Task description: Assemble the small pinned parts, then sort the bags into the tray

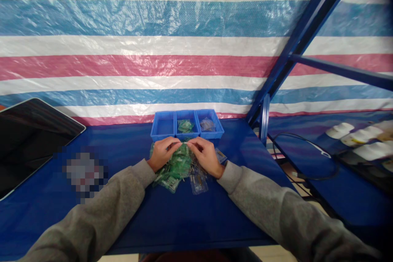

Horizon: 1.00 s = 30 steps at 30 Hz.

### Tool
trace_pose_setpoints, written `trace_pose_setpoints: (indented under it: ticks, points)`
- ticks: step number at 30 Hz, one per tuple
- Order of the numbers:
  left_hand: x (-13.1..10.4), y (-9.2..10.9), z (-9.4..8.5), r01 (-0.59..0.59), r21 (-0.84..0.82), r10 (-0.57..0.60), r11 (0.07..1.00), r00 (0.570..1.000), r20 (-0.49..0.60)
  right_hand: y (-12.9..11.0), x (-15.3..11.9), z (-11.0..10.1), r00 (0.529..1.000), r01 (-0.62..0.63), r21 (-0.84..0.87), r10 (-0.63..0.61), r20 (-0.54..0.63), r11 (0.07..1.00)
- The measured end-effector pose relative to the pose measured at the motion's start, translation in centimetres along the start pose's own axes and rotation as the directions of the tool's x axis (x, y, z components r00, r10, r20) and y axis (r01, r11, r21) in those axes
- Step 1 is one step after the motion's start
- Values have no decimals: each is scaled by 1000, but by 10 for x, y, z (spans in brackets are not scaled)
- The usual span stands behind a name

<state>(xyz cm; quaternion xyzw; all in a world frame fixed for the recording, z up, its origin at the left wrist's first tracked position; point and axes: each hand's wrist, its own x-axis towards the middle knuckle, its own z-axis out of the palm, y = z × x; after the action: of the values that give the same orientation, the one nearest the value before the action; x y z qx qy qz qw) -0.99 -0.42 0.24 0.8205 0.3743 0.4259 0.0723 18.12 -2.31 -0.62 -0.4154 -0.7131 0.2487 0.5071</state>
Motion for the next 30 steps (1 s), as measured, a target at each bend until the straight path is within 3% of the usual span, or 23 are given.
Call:
trace_pose_setpoints:
  ticks: [14,23,27,30]
  points:
    - [1,4,-2,-11,-71,11,997,1000,7,2,1,0,999,27,-32,-26,27,999]
    - [-3,1,-1,96,-213,-86,972,995,57,1,1,1,1000,1,-32,0,26,999]
    - [-5,-2,0,135,-152,-123,979,989,84,1,0,1,1000,-15,-23,15,-9,1000]
    - [-4,-2,0,96,-59,-90,994,992,92,0,0,1,999,-27,-25,26,-34,999]
